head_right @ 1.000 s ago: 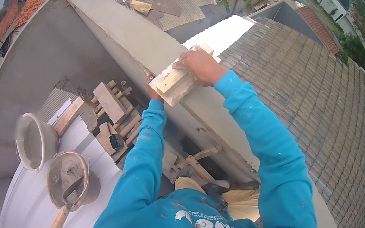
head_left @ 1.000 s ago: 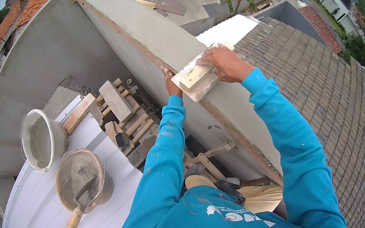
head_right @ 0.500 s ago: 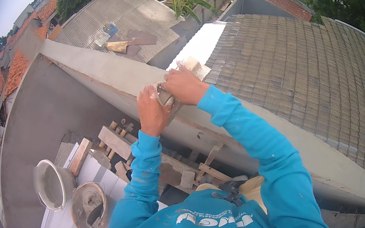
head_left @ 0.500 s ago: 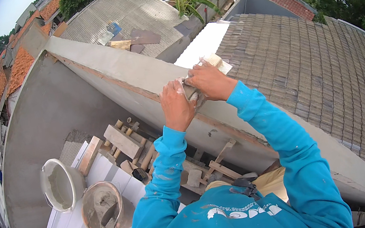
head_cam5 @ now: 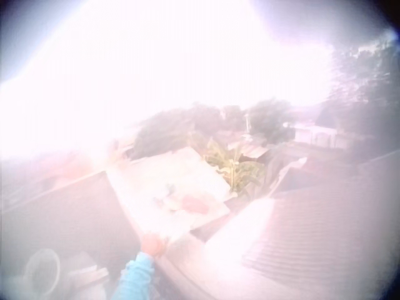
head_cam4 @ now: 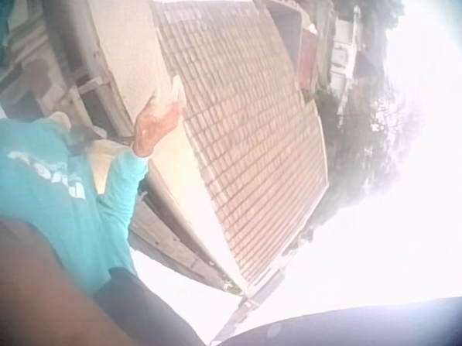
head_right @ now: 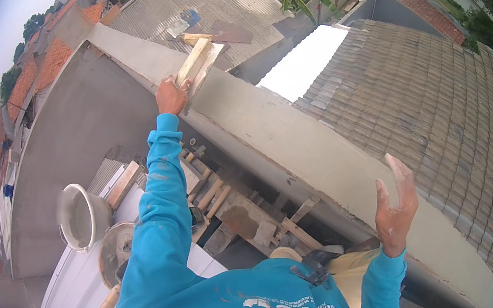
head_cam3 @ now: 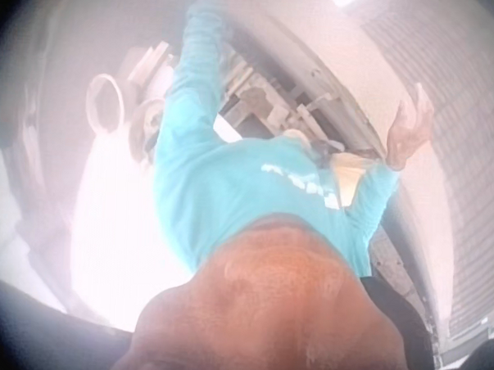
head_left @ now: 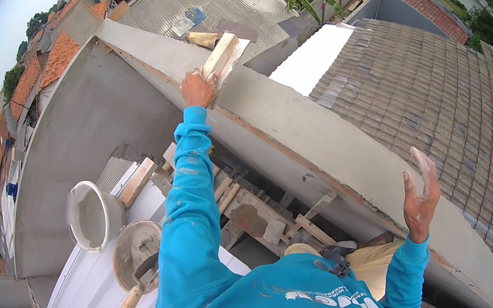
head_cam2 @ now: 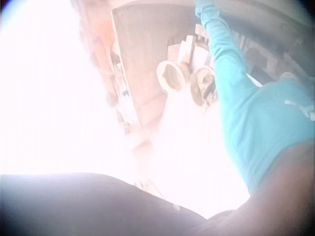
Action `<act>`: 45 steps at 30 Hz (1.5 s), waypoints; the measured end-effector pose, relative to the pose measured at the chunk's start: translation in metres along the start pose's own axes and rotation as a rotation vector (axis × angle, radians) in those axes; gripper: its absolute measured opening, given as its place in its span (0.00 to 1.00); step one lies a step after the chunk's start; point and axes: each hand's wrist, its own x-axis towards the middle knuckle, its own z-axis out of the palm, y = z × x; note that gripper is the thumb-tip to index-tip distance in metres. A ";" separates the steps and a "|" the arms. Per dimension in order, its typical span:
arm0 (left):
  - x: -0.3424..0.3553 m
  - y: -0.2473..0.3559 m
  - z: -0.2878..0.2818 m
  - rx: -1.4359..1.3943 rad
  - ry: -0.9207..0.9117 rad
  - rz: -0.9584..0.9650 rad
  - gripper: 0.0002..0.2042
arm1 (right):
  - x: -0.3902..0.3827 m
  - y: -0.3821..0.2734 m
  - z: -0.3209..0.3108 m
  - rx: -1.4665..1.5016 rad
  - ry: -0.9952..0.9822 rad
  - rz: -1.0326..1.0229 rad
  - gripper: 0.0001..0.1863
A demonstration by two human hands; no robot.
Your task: The person applies wet cement to a roof edge using a trowel and smooths it with a wooden float. They repeatedly scoop cement from a bucket and spread it along the curved edge, leveling the surface with consistent strokes.
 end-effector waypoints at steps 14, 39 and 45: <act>-0.003 0.007 0.050 -0.004 -0.191 0.153 0.25 | -0.117 0.073 -0.046 0.033 0.181 0.717 0.22; 0.113 -0.103 0.073 0.264 -0.168 0.059 0.25 | -0.066 0.016 -0.042 -0.215 -0.047 0.513 0.25; 0.111 -0.108 0.066 0.240 -0.151 -0.019 0.35 | -0.058 0.026 -0.037 -0.081 -0.073 0.506 0.28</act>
